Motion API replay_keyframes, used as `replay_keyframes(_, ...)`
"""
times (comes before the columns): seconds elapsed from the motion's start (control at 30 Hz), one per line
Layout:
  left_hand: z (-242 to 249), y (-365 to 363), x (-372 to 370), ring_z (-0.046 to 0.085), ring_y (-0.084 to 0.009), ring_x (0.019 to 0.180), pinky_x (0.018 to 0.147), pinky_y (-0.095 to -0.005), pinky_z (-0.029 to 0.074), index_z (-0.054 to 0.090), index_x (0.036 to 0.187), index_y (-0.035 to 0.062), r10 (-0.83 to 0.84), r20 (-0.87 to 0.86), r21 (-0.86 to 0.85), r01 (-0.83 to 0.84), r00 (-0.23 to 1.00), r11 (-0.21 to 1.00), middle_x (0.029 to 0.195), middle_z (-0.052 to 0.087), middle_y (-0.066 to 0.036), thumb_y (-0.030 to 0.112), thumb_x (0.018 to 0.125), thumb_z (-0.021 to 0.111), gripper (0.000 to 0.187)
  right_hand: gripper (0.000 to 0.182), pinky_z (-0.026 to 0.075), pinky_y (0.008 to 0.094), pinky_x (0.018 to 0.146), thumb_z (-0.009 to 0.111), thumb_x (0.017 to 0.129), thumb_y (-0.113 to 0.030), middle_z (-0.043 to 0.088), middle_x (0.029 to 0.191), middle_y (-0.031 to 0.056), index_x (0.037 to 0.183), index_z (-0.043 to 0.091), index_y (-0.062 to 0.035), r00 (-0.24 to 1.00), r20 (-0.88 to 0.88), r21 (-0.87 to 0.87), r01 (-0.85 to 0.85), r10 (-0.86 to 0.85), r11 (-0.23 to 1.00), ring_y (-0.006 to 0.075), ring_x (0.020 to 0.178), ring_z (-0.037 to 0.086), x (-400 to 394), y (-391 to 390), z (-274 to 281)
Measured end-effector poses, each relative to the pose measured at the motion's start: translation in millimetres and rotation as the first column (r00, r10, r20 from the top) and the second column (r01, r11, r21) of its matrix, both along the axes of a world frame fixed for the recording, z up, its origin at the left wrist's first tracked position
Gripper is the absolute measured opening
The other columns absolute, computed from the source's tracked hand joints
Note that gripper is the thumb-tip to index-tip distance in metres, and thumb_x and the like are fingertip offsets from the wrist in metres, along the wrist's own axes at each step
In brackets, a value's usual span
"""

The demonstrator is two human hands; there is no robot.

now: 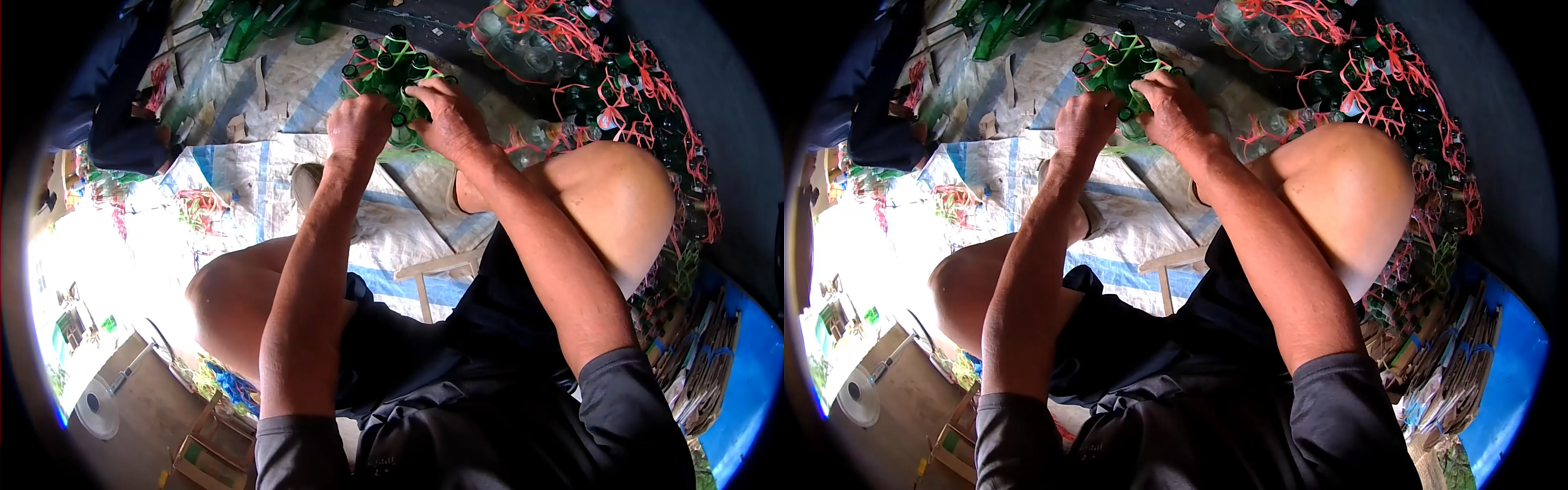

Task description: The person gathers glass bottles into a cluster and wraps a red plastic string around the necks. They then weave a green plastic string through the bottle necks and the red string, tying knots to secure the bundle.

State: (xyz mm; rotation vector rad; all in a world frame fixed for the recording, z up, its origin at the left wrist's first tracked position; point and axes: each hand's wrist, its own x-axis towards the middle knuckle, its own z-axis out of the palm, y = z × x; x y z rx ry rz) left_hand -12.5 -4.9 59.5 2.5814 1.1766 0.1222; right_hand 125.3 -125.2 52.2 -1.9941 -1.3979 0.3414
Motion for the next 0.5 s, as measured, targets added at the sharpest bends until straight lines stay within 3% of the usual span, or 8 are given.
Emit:
replay_keyframes(0.17, -5, -17, -7, 0.074, -0.0415, 0.079, 0.071, -0.0507, 0.058, 0.082, 0.095, 0.0154, 0.159, 0.185, -0.062, -0.150, 0.970, 0.987, 0.083, 0.076, -0.017, 0.034, 0.092, 0.073, 0.021, 0.051, 0.055, 0.0431, 0.101, 0.080, 0.077, -0.008, 0.066, 0.129, 0.0032, 0.126, 0.072, -0.0154, 0.999, -0.031, 0.020, 0.027, -0.026, 0.999, 0.0325, 0.119, 0.061, -2, 1, -5)
replay_keyframes(0.27, -22, -25, -12, 0.074, -0.0387, 0.074, 0.067, -0.0477, 0.056, 0.080, 0.096, 0.0115, 0.283, 0.343, -0.177, -0.235, 0.895, 0.956, 0.076, 0.074, -0.017, 0.029, 0.091, 0.075, 0.019, 0.049, 0.055, 0.0443, 0.099, 0.078, 0.077, -0.006, 0.066, 0.128, 0.0039, 0.124, 0.070, -0.0144, 0.999, -0.031, 0.032, 0.037, -0.036, 0.999, 0.0335, 0.118, 0.061, -3, 3, -6)
replay_keyframes(0.37, -22, -34, -12, 0.072, -0.0352, 0.066, 0.063, -0.0455, 0.054, 0.079, 0.100, 0.0108, 0.353, 0.395, -0.226, -0.283, 0.848, 0.932, 0.071, 0.072, -0.016, 0.027, 0.091, 0.075, 0.019, 0.047, 0.056, 0.0449, 0.098, 0.077, 0.077, -0.004, 0.066, 0.127, 0.0046, 0.123, 0.069, -0.0135, 0.999, -0.033, 0.040, 0.043, -0.041, 0.998, 0.0340, 0.117, 0.061, -5, 3, -6)
replay_keyframes(0.4, -23, -36, -13, 0.067, -0.0276, 0.058, 0.058, -0.0420, 0.050, 0.077, 0.103, 0.0098, 0.361, 0.416, -0.231, -0.286, 0.835, 0.930, 0.067, 0.070, -0.014, 0.024, 0.091, 0.075, 0.019, 0.047, 0.056, 0.0450, 0.097, 0.077, 0.077, -0.003, 0.066, 0.127, 0.0047, 0.122, 0.068, -0.0133, 0.999, -0.032, 0.037, 0.045, -0.044, 0.998, 0.0342, 0.117, 0.060, -6, 3, -5)
replay_keyframes(0.5, -27, -40, -14, 0.061, -0.0170, 0.054, 0.055, -0.0359, 0.046, 0.076, 0.103, 0.0052, 0.451, 0.437, -0.367, -0.303, 0.778, 0.879, 0.064, 0.069, -0.010, 0.018, 0.091, 0.074, 0.018, 0.047, 0.056, 0.0449, 0.096, 0.077, 0.076, -0.002, 0.066, 0.126, 0.0050, 0.121, 0.068, -0.0132, 0.998, -0.024, 0.014, 0.050, -0.049, 0.999, 0.0348, 0.116, 0.060, -6, 4, -2)
